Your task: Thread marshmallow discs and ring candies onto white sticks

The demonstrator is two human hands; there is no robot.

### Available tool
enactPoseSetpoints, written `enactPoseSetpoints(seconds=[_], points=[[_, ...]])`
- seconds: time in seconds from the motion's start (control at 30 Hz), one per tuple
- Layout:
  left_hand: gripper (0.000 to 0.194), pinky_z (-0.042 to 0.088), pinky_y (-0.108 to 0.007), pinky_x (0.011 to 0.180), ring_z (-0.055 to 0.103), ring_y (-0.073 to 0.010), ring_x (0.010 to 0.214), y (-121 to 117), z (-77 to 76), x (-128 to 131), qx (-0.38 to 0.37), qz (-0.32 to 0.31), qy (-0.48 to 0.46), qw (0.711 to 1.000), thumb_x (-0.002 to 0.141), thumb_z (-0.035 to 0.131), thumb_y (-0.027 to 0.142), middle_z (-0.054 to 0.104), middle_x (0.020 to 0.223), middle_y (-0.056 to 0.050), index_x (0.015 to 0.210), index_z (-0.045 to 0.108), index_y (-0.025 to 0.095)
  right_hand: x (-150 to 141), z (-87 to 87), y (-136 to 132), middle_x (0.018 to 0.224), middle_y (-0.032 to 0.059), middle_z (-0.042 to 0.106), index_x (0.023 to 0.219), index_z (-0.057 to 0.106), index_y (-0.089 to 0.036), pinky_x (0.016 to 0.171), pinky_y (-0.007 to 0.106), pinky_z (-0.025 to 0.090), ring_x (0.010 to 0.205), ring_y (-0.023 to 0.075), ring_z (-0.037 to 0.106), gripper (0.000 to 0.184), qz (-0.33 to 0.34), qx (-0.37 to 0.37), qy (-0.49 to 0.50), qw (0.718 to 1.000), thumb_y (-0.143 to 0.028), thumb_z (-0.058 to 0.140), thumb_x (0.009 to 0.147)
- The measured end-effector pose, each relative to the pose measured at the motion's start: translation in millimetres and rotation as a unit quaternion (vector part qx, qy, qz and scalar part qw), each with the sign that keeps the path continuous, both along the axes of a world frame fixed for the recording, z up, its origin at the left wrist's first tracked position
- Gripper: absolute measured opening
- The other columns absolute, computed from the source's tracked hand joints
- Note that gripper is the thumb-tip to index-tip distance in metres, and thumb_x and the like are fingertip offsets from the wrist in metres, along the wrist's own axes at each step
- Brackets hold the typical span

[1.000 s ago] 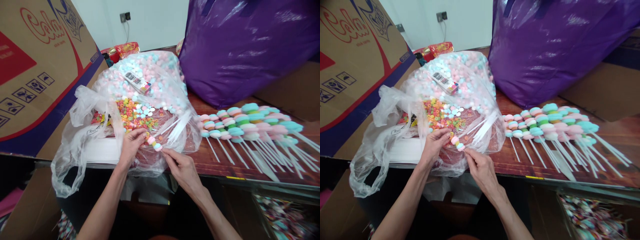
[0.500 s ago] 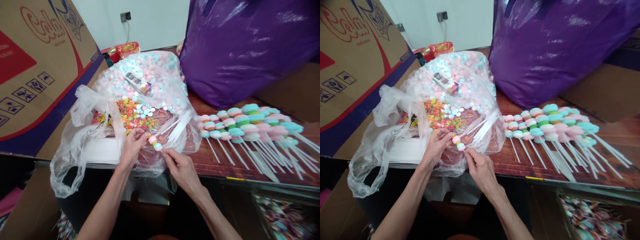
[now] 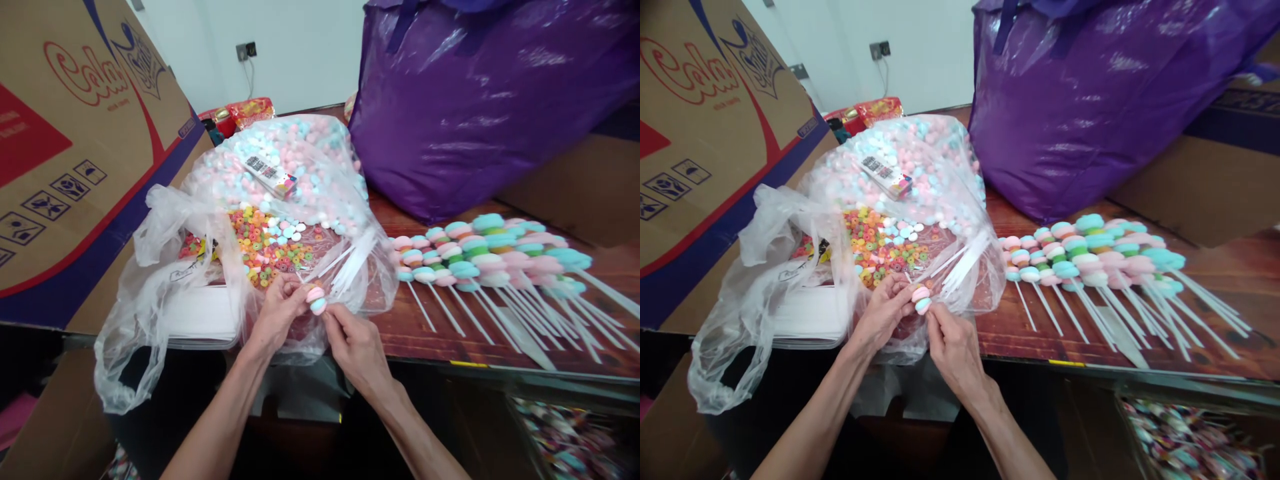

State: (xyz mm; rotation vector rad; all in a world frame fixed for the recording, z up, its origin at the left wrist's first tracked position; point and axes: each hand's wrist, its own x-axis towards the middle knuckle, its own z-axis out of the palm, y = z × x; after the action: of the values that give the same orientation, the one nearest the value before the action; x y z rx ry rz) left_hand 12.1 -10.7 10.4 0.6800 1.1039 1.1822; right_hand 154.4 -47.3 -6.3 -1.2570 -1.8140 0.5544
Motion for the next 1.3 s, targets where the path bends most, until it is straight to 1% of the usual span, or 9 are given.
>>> enactPoseSetpoints(seconds=[0.1, 0.17, 0.2, 0.27, 0.37, 0.47, 0.97, 1.13, 1.3], points=[[0.039, 0.039, -0.018, 0.052, 0.052, -0.0065, 0.056, 14.4, 3.4, 1.4, 0.045, -0.031, 0.067, 0.996, 0.072, 0.080, 0.041, 0.059, 0.071, 0.005, 0.089, 0.054, 0.019, 1.5, -0.5, 2.7, 0.060, -0.0029, 0.058, 0.087, 0.063, -0.019, 0.054, 0.021, 0.039, 0.050, 0.0107, 0.053, 0.023, -0.031, 0.000, 0.009, 0.999, -0.019, 0.043, 0.098], [0.020, 0.046, -0.022, 0.060, 0.058, -0.0115, 0.064, 34.4, 9.0, 0.7, 0.105, -0.039, 0.182, 0.977, 0.082, 0.069, 0.033, 0.061, 0.072, 0.002, 0.091, 0.058, 0.020, 4.5, -0.9, 5.0, 0.059, -0.0033, 0.056, 0.086, 0.063, -0.019, 0.053, 0.021, 0.039, 0.050, 0.0109, 0.052, 0.023, -0.049, -0.007, 0.015, 0.999, -0.021, 0.044, 0.098], [0.010, 0.049, -0.025, 0.067, 0.061, -0.0142, 0.071, 46.6, 12.3, 0.3, 0.142, -0.040, 0.261, 0.954, 0.087, 0.062, 0.028, 0.063, 0.075, 0.000, 0.092, 0.061, 0.020, 6.1, -1.3, 5.9, 0.058, -0.0037, 0.055, 0.085, 0.062, -0.020, 0.052, 0.021, 0.038, 0.049, 0.0109, 0.051, 0.023, -0.056, -0.015, 0.019, 0.998, -0.022, 0.044, 0.098], [0.012, 0.049, -0.031, 0.080, 0.064, -0.0203, 0.086, 72.0, 18.3, 0.5, 0.193, -0.011, 0.458, 0.868, 0.088, 0.055, 0.015, 0.068, 0.086, -0.005, 0.090, 0.066, 0.019, 8.3, -2.5, 6.9, 0.056, -0.0046, 0.052, 0.084, 0.062, -0.020, 0.051, 0.020, 0.038, 0.048, 0.0108, 0.050, 0.023, -0.065, -0.032, 0.031, 0.997, -0.024, 0.044, 0.099], [0.021, 0.048, -0.039, 0.087, 0.064, -0.0280, 0.097, 102.0, 22.5, 4.5, 0.158, -0.013, 0.657, 0.737, 0.088, 0.050, 0.010, 0.067, 0.104, -0.014, 0.093, 0.069, 0.017, 8.2, -4.4, 6.4, 0.057, -0.0047, 0.053, 0.084, 0.062, -0.020, 0.050, 0.020, 0.038, 0.048, 0.0105, 0.050, 0.024, -0.066, -0.035, 0.042, 0.996, -0.026, 0.044, 0.099], [0.022, 0.049, -0.042, 0.085, 0.065, -0.0310, 0.099, 116.5, 21.7, 10.1, 0.113, -0.048, 0.724, 0.679, 0.090, 0.048, 0.014, 0.064, 0.111, -0.019, 0.094, 0.070, 0.016, 5.8, -5.1, 4.9, 0.060, -0.0036, 0.057, 0.086, 0.062, -0.020, 0.051, 0.020, 0.038, 0.048, 0.0107, 0.050, 0.024, -0.066, -0.017, 0.035, 0.997, -0.025, 0.043, 0.100], [0.027, 0.046, -0.037, 0.084, 0.061, -0.0266, 0.093, 126.2, 2.2, -9.5, 0.151, -0.015, 0.726, 0.670, 0.088, 0.043, 0.011, 0.060, 0.108, -0.017, 0.096, 0.069, 0.015, 4.2, -4.9, 4.0, 0.065, -0.0007, 0.066, 0.091, 0.065, -0.019, 0.055, 0.022, 0.041, 0.053, 0.0125, 0.060, 0.022, -0.069, 0.009, 0.021, 0.997, -0.022, 0.045, 0.099], [0.031, 0.045, -0.036, 0.087, 0.061, -0.0274, 0.103, 128.1, 6.6, -10.7, 0.142, -0.035, 0.730, 0.667, 0.087, 0.046, 0.008, 0.062, 0.113, -0.017, 0.111, 0.063, 0.015, 4.2, -5.1, 3.6, 0.065, -0.0003, 0.066, 0.091, 0.066, -0.018, 0.056, 0.021, 0.040, 0.053, 0.0125, 0.061, 0.023, -0.066, 0.010, 0.011, 0.998, -0.022, 0.045, 0.099], [0.035, 0.047, -0.037, 0.086, 0.063, -0.0290, 0.103, 122.1, 16.1, -2.8, 0.105, -0.070, 0.760, 0.638, 0.087, 0.044, 0.007, 0.058, 0.119, -0.019, 0.116, 0.063, 0.015, 2.9, -7.9, 3.8, 0.061, -0.0023, 0.061, 0.091, 0.066, -0.017, 0.054, 0.021, 0.038, 0.050, 0.0113, 0.057, 0.023, -0.072, 0.019, 0.010, 0.997, -0.022, 0.045, 0.099]])
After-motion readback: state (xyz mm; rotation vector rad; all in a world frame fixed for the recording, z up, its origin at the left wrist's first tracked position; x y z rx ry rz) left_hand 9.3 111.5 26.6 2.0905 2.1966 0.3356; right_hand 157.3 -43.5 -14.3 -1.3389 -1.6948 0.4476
